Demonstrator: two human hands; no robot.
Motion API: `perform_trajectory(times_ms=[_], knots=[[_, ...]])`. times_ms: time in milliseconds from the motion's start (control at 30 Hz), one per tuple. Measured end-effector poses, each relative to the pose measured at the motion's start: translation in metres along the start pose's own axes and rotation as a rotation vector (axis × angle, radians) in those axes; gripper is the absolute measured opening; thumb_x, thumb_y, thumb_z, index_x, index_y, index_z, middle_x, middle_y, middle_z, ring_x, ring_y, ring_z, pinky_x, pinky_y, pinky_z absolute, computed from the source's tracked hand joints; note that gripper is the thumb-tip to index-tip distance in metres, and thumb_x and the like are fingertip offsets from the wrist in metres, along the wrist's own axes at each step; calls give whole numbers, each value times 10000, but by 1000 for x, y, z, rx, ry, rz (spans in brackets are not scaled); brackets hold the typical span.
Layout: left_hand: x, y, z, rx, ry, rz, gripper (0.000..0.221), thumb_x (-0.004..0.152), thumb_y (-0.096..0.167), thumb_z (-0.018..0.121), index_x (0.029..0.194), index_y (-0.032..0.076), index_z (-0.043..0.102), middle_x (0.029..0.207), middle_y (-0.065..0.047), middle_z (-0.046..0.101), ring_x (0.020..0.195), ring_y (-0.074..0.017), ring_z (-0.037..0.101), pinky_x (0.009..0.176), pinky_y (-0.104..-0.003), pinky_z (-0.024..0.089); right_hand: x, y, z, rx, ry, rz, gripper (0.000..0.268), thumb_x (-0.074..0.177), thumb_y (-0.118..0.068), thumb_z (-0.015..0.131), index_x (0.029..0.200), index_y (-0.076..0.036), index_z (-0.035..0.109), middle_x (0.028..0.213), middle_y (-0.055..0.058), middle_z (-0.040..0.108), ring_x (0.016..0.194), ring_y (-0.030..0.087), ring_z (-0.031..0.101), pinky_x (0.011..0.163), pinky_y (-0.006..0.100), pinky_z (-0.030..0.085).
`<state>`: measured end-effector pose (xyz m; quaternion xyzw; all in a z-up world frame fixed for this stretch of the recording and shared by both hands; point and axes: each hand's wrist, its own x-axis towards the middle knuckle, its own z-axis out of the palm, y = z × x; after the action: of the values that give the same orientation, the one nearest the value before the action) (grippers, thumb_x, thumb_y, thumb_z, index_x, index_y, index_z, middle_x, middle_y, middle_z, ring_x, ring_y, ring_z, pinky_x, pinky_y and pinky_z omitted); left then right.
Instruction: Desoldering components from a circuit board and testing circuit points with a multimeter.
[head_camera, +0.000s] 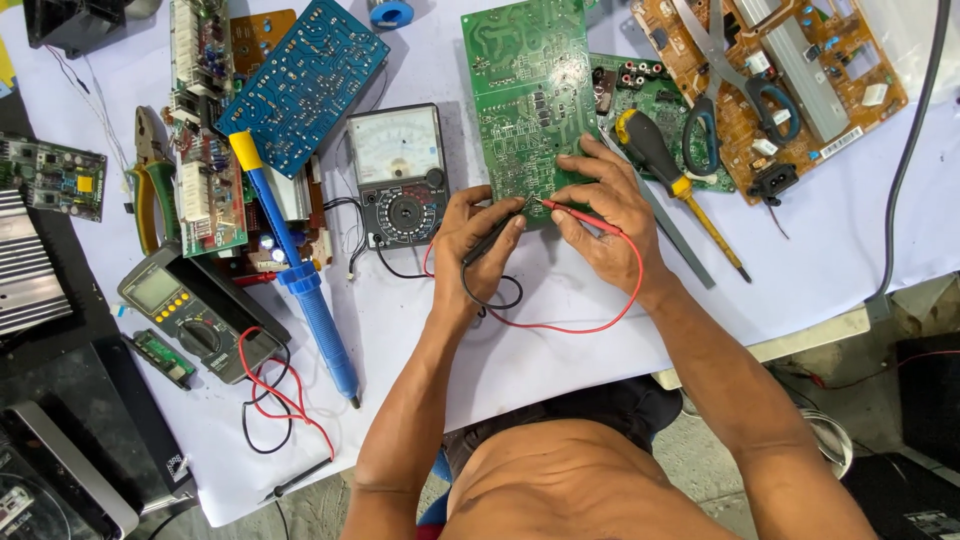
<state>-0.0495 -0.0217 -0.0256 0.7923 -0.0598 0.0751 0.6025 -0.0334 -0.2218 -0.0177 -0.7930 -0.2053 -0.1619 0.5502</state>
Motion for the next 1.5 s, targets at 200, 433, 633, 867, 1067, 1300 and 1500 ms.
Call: perform_trajectory(times_ms=[200, 433, 633, 867, 1067, 1300, 1500], knots=[[0, 1, 2, -24, 26, 18, 210, 946, 227, 767, 1130, 131, 801, 1153, -207, 644, 878, -308, 723, 774, -389, 581, 1, 1, 0, -34, -6, 9, 107, 954, -103, 773, 1040, -41, 756, 1330, 171, 654, 1418, 437, 485, 1178, 563, 376], [1, 12, -4, -59, 32, 1, 176, 938, 190, 770, 1086, 105, 808, 1162, -235, 667, 899, -328, 744, 797, -418, 585, 3, -2, -2, -13, 5, -3, 116, 963, -110, 757, 1045, -28, 751, 1310, 184, 664, 1398, 440, 505, 1167, 566, 399], [0, 9, -4, -67, 29, -22, 169, 926, 171, 778, 1073, 94, 808, 1168, -241, 670, 900, -327, 746, 810, -425, 586, 4, 2, 1, -40, 11, -18, 110, 959, -115, 764, 1038, -39, 757, 1290, 172, 674, 1386, 436, 516, 1164, 555, 400], [1, 9, -4, -79, 31, -34, 171, 915, 157, 784, 1064, 77, 808, 1162, -250, 674, 892, -332, 747, 820, -434, 585, 5, 3, 2, -54, 20, -32, 105, 959, -119, 762, 1040, -52, 766, 1286, 160, 676, 1387, 442, 513, 1157, 550, 407], [2, 4, 0, -63, 71, -14, 165, 931, 170, 774, 1074, 98, 811, 1153, -222, 684, 913, -324, 760, 827, -409, 593, 7, 2, 2, -27, 30, -1, 108, 968, -133, 756, 1039, -52, 766, 1281, 156, 676, 1389, 440, 513, 1162, 539, 403], [3, 9, 3, -64, 59, -23, 168, 926, 162, 773, 1069, 81, 807, 1155, -241, 663, 910, -354, 752, 821, -439, 593, 8, 7, 5, -53, 33, -1, 114, 948, -140, 781, 1031, -62, 776, 1272, 139, 673, 1377, 425, 515, 1155, 539, 404], [3, 8, 4, -64, 74, -11, 160, 928, 165, 776, 1063, 86, 810, 1144, -231, 666, 899, -339, 755, 806, -425, 596, 8, 6, 2, -54, 21, 0, 117, 956, -151, 771, 1032, -62, 772, 1271, 141, 670, 1383, 429, 510, 1160, 540, 395]])
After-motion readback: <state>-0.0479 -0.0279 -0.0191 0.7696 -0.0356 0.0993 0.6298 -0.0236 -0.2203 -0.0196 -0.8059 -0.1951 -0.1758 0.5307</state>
